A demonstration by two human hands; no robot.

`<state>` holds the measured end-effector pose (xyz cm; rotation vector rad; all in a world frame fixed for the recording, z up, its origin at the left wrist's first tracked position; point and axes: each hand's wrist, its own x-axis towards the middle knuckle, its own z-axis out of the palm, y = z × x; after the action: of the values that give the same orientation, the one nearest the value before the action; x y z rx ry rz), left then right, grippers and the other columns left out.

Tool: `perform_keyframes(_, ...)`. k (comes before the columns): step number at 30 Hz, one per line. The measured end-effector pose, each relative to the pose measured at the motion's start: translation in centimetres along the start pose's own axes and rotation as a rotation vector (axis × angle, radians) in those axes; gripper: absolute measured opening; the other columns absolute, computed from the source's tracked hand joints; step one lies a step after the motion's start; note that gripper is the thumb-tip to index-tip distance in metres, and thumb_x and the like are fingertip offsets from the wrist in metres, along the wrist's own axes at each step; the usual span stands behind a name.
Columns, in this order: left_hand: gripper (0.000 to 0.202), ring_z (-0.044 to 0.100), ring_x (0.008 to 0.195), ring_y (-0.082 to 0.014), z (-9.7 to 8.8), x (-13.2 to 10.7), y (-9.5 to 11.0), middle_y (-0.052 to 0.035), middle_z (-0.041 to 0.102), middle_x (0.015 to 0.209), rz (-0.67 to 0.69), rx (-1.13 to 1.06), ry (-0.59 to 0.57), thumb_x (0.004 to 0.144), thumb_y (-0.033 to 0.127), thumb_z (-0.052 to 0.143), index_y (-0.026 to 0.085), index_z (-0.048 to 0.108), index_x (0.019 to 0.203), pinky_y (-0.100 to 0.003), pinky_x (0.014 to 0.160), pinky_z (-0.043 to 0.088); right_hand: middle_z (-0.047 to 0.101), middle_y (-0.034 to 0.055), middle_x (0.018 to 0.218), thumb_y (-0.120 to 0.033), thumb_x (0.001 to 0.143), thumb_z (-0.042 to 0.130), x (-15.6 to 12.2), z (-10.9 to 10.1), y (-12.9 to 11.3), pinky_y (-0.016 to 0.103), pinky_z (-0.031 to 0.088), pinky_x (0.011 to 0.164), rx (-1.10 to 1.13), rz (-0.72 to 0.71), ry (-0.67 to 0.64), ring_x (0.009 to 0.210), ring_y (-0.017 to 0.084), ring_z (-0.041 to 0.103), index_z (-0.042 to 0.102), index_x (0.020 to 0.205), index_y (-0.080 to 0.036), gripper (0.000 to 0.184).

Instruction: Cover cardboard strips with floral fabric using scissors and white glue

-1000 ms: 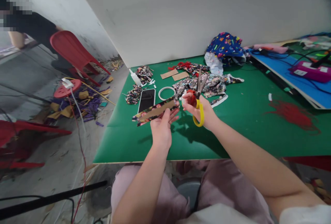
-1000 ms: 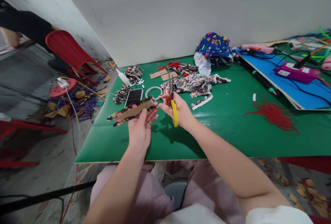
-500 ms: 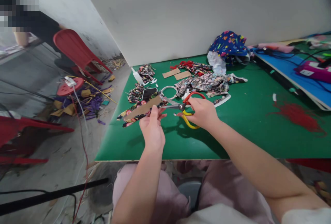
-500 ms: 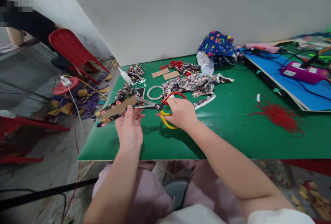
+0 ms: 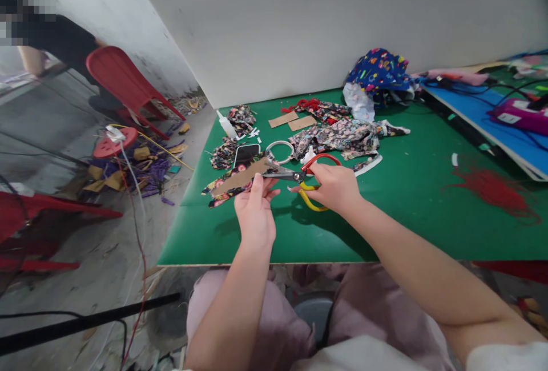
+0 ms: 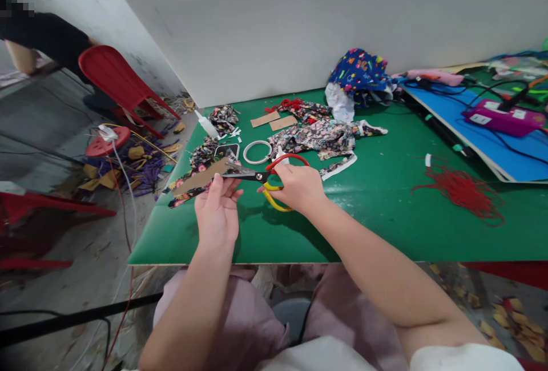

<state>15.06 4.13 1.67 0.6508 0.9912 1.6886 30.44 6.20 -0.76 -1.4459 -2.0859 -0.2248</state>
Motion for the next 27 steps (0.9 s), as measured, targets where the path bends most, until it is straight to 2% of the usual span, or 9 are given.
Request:
perform_keyframes(5,0.023,0.064,0.069,-0.0127,-0.02,0.02,0.0,-0.0037,0.068,0.077,-0.01,0.015,-0.011,0.069,0.033,0.066,0.016,0.064,0.084,-0.02,0.053,0.044,0.065,0.0041,0.068,-0.052,0.072,0.049,0.0,0.01,-0.08,0.026,0.025,0.051,-0.004,0.012,-0.016,0.063,0.017,0.059,0.06,0.084,-0.017,0.038)
perform_keyframes(15,0.016,0.064,0.07,-0.0127,-0.21,0.14,-0.04,-0.0034,0.068,0.077,-0.063,-0.037,-0.042,0.072,0.029,0.064,0.015,0.063,0.079,-0.018,0.052,0.044,0.059,0.0029,0.055,-0.053,0.073,0.047,0.08,-0.11,-0.22,0.025,0.021,0.049,0.003,0.026,-0.035,0.055,0.014,0.054,0.062,0.079,-0.016,0.04)
perform_keyframes(27,0.02,0.064,0.072,-0.0137,-0.42,0.36,-0.09,-0.0044,0.068,0.079,-0.09,-0.031,-0.039,0.069,0.031,0.066,0.016,0.064,0.082,-0.018,0.051,0.043,0.056,0.001,0.052,-0.056,0.072,0.047,0.01,0.02,-0.27,0.024,0.02,0.047,0.025,0.037,-0.036,0.052,0.013,0.052,0.061,0.076,-0.018,0.041)
